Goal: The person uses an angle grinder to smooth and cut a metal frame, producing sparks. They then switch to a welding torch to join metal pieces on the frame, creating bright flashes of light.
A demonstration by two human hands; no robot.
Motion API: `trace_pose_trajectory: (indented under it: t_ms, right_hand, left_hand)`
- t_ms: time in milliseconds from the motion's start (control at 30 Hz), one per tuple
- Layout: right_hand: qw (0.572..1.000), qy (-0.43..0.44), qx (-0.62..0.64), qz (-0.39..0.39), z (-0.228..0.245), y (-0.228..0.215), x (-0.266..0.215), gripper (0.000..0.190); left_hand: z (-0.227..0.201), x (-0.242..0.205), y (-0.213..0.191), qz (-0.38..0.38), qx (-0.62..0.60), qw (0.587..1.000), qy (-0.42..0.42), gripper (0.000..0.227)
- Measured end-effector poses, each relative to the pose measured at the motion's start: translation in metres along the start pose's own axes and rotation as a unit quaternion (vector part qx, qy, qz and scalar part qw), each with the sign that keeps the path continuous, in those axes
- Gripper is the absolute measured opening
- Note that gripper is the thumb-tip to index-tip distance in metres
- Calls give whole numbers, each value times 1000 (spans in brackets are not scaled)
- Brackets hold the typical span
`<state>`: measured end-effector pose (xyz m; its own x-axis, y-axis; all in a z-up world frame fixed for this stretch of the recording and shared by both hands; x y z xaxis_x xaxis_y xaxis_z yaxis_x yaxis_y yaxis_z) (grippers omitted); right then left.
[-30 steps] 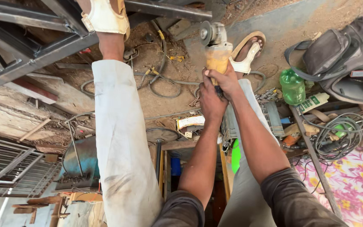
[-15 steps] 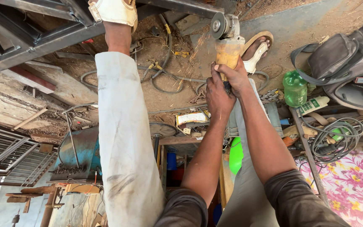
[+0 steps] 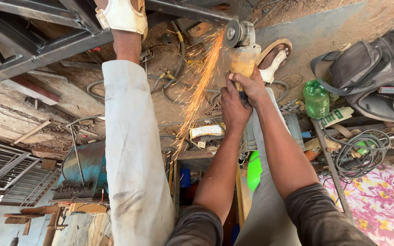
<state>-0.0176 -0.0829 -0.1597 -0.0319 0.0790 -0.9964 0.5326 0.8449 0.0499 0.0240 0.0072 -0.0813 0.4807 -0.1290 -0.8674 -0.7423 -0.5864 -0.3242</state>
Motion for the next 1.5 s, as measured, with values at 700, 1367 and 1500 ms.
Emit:
trace_pose_trajectory:
  t_ms: [700,1367,1500]
  right_hand:
    - [999,-16,-22,18,3,6,-3,60]
    - [999,-9,-27,-13,-2,10,-6,57]
    - [999,9,-30,-15,-3,8,-10,57]
  left_hand:
    - [6,-6,5,-30,-25,999,19,105]
    - [15,-6,4,-4,-11,1000,-10,107]
    - [9,-10,1,-19,-15,1000,10,106]
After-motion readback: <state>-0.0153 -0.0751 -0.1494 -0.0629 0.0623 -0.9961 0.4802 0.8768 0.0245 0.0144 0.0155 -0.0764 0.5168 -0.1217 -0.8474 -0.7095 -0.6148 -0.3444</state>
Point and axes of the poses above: each hand's wrist, its own x-axis towards the middle knuckle, its own y-axis out of the palm, z = x × y, the point moved 8 cm from there along x, towards the middle knuckle, and after that the axes turned 15 degrees about y, right-handed, at the moved point
